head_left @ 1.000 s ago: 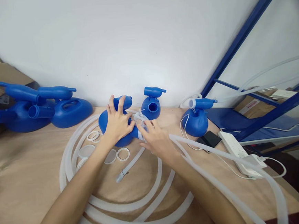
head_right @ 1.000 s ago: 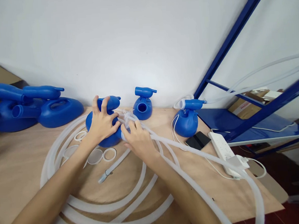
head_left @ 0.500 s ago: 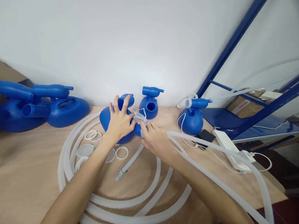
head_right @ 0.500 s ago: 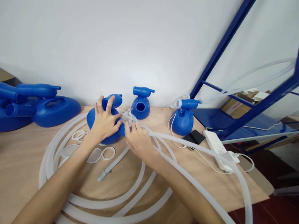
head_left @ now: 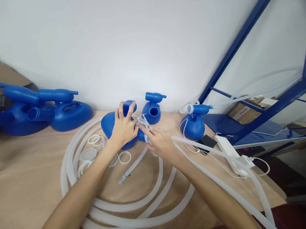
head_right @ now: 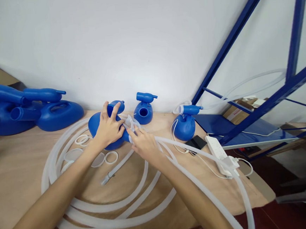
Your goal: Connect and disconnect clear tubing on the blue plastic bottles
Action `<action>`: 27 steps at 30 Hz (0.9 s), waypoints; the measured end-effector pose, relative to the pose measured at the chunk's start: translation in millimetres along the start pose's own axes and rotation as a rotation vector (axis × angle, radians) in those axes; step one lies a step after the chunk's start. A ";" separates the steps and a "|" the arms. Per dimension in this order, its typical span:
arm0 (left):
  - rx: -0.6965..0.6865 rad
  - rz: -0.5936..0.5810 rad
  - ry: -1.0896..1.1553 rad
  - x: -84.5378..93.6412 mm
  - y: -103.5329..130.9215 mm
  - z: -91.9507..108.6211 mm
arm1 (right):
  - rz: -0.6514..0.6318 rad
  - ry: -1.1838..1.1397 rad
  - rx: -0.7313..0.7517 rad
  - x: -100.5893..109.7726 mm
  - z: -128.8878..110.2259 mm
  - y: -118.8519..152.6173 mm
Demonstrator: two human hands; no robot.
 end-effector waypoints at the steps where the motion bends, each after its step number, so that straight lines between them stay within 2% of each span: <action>1: -0.001 -0.011 -0.004 -0.8 -0.5 1.7 | -0.007 0.006 0.007 0.9 2.2 1.6; 5: -0.006 -0.045 -0.007 -2.5 -2.1 6.1 | -0.048 -0.010 0.112 7.4 10.0 4.9; 8: -0.024 -0.039 0.007 -2.0 -2.0 6.0 | -0.026 -0.072 0.207 15.8 19.6 4.7; 10: -0.029 -0.026 0.009 -1.4 -1.5 3.1 | 0.003 -0.139 0.204 23.4 31.0 3.9; 14: 0.005 0.008 0.017 0.2 0.0 -11.1 | 0.106 -0.239 0.137 50.0 57.3 0.9; 17: 0.037 0.022 0.045 0.5 1.2 -22.3 | 0.134 -0.173 0.130 79.1 73.1 -8.5; 21: 0.049 0.019 0.045 -0.5 1.6 -26.3 | 0.195 -0.057 0.157 139.5 93.1 -25.8; 25: 0.076 0.003 0.026 2.0 0.9 -26.6 | 0.391 0.006 0.100 226.3 111.3 -24.5; 27: 0.088 -0.001 0.012 4.9 0.2 -27.9 | 0.515 -0.075 0.056 272.1 124.3 -17.0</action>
Point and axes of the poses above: each hand's wrist, its own y-axis away from the middle knuckle, its own x-axis out of the back of the hand, z = x × y, the point moved 6 cm from there along -y, towards the middle knuckle, and after that the axes turned 11 degrees about -z, right-handed, at the moved point
